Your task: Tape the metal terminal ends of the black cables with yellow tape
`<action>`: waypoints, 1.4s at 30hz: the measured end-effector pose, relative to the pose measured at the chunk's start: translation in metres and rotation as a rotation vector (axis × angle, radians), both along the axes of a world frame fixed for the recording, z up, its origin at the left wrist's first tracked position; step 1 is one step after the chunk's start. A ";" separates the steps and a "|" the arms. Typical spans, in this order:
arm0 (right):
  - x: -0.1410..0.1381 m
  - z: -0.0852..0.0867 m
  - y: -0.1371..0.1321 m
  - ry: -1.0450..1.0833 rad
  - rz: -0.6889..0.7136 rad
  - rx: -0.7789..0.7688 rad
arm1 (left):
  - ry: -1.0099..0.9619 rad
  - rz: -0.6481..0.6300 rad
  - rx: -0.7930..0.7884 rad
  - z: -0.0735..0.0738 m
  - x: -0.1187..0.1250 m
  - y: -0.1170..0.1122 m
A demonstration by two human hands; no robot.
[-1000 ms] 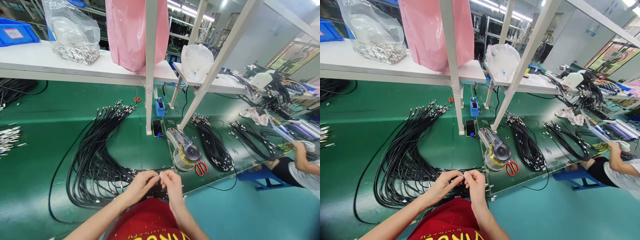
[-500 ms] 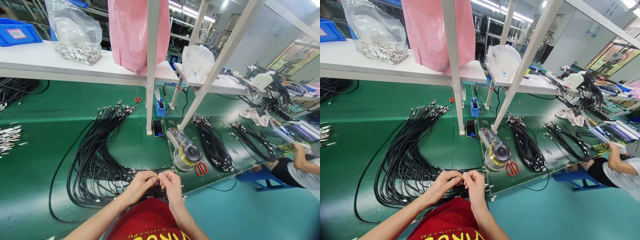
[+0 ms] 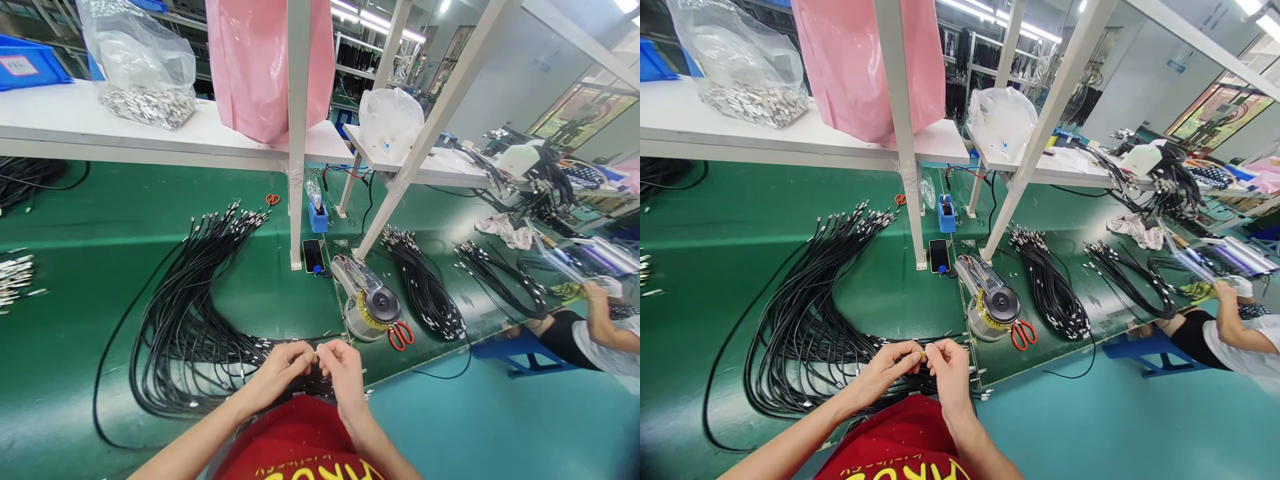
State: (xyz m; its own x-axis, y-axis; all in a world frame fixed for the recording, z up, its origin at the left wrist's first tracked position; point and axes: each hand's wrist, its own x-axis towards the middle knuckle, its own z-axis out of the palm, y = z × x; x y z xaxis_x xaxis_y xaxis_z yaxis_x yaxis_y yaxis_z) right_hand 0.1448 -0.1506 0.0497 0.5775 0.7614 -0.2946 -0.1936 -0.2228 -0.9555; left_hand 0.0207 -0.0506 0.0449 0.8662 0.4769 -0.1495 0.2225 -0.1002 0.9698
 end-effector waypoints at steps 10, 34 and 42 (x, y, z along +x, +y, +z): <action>0.002 0.000 0.002 0.004 0.001 -0.002 | 0.000 0.013 -0.011 0.001 0.000 -0.002; 0.001 -0.002 -0.002 0.034 -0.043 -0.013 | -0.010 0.009 -0.012 -0.003 0.001 -0.004; 0.001 -0.003 -0.003 0.046 -0.047 -0.002 | 0.012 0.024 0.024 -0.004 0.000 -0.004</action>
State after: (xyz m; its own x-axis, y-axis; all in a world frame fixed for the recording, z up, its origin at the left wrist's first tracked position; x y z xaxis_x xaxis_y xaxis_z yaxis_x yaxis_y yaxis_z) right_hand 0.1462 -0.1533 0.0470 0.5981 0.7334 -0.3231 -0.2479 -0.2141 -0.9448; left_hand 0.0206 -0.0547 0.0408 0.8523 0.5015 -0.1483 0.2372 -0.1180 0.9643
